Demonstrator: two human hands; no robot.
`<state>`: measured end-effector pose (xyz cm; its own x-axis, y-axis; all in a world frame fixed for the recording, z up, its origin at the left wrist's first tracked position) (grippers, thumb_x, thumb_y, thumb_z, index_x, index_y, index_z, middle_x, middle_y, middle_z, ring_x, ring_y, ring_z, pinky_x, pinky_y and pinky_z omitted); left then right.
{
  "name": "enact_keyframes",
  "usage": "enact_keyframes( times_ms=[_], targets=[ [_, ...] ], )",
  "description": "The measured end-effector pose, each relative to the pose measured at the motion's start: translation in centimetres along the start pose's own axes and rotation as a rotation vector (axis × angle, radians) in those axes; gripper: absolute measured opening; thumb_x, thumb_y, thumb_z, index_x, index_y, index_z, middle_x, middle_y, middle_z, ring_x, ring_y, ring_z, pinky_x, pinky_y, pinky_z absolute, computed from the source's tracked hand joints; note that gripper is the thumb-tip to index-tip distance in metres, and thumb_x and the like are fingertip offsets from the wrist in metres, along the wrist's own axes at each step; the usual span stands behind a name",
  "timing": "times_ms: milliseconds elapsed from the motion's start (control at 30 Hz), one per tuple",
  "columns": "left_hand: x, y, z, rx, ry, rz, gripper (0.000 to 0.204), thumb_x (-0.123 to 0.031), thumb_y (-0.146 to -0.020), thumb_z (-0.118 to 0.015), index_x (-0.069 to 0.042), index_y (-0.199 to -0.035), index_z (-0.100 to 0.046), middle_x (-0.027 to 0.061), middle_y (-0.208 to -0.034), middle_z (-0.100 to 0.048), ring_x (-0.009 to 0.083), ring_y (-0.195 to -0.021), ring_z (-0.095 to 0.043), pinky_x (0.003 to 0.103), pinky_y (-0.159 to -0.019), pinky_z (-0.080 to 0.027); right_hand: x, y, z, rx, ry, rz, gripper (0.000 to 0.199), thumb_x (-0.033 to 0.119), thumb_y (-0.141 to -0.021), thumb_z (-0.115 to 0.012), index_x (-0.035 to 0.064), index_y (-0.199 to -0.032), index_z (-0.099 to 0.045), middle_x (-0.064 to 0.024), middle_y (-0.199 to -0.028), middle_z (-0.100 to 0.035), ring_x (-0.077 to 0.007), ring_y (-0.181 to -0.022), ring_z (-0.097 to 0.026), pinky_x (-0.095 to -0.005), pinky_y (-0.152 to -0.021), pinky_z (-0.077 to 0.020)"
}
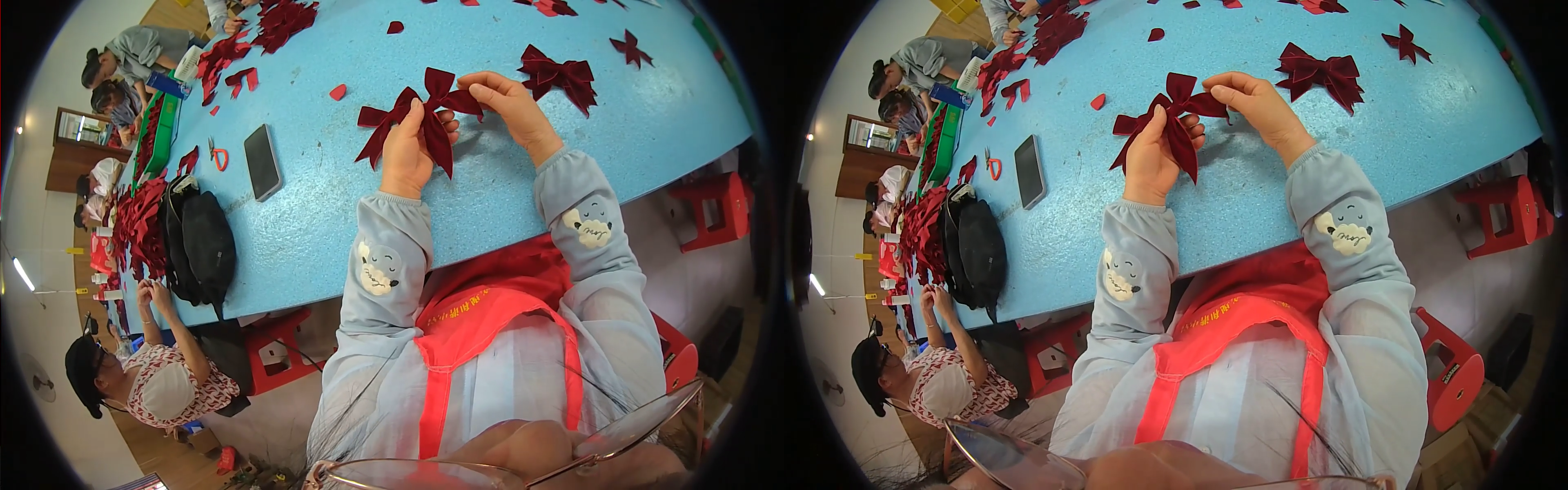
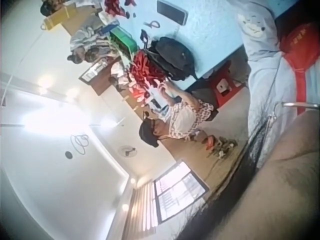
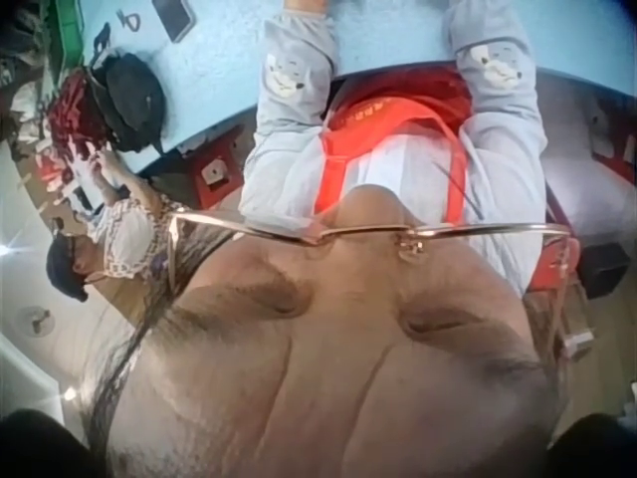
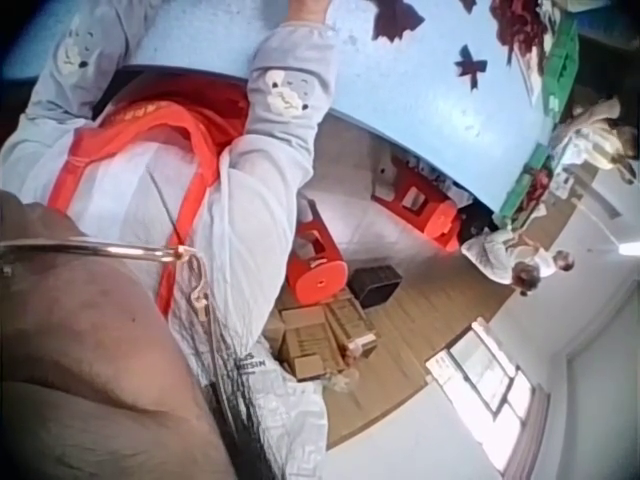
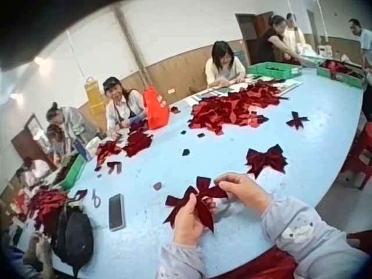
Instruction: Assembling red decorative bows at a workbench.
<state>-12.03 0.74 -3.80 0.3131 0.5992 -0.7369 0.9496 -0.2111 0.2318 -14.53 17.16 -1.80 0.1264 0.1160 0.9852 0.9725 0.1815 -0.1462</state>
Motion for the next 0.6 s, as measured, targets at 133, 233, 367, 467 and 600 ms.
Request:
enact_keyframes(
  times_ms=[133,233,367,467,600],
  targets=[
    [0.3,0.1,-0.6,0.089,-0.097,0.007,0.032,-0.03,-0.093,-0.047,-0.001,-0.101,-0.056,0.0109,-0.083,-0.063,0.0216,-0.071,-0.062,0.033,-0.064,-0.052,0.0,0.0,-0.4,0.05,-0.042,-0.001,0.027,0.021,-0.085,-0.06,0.0045,-0.106,-0.062,-0.0012,-0.099,-0.062,-0.0092,-0.092,-0.056,-0.0246,-0.082,-0.0439],
    [0.7,0.2,-0.9,0.074,-0.163,-0.003,0.03,-0.029,-0.092,-0.048,-0.001,-0.099,-0.056,0.0105,-0.082,-0.063,0.02,-0.071,-0.062,0.032,-0.063,-0.051,0.2,0.3,-0.6,0.066,-0.052,-0.031,0.028,0.02,-0.084,-0.061,0.0041,-0.107,-0.061,-0.0009,-0.097,-0.062,-0.0088,-0.089,-0.056,-0.0233,-0.081,-0.0439],
    [0.6,0.4,-1.2,0.043,-0.233,-0.045,0.029,-0.028,-0.092,-0.049,0.0,-0.098,-0.057,0.0101,-0.081,-0.063,0.0187,-0.07,-0.061,0.031,-0.062,-0.051,0.8,0.5,-1.0,0.098,-0.015,-0.046,0.03,0.019,-0.085,-0.06,0.0041,-0.111,-0.059,0.0002,-0.098,-0.061,-0.008,-0.089,-0.055,-0.022,-0.08,-0.0433],
    [0.6,0.4,-1.2,0.028,-0.249,-0.081,0.029,-0.028,-0.091,-0.05,0.0,-0.097,-0.057,0.01,-0.079,-0.063,0.0183,-0.067,-0.061,0.031,-0.06,-0.051,1.2,0.7,-1.2,0.116,0.023,-0.01,0.031,0.018,-0.084,-0.061,0.0046,-0.112,-0.058,0.0004,-0.097,-0.061,-0.0077,-0.088,-0.055,-0.0218,-0.078,-0.0437],
    [0.3,0.6,-1.3,-0.002,-0.236,-0.129,0.028,-0.027,-0.091,-0.05,0.0,-0.096,-0.057,0.0099,-0.077,-0.063,0.0181,-0.063,-0.061,0.03,-0.057,-0.05,1.3,0.8,-1.8,0.129,0.105,0.025,0.032,0.018,-0.085,-0.06,0.0045,-0.113,-0.057,-0.0004,-0.098,-0.062,-0.0087,-0.088,-0.056,-0.0224,-0.077,-0.0448]
  ],
)
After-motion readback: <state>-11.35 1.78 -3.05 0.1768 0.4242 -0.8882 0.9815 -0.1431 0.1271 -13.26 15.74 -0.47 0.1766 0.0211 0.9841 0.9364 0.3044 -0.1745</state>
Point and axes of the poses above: each hand's wrist, its own y-axis away from the middle knuckle, its own z-axis out of the back of the hand, x = y × z, the point moved 5 cm from there along -y, towards the middle knuckle
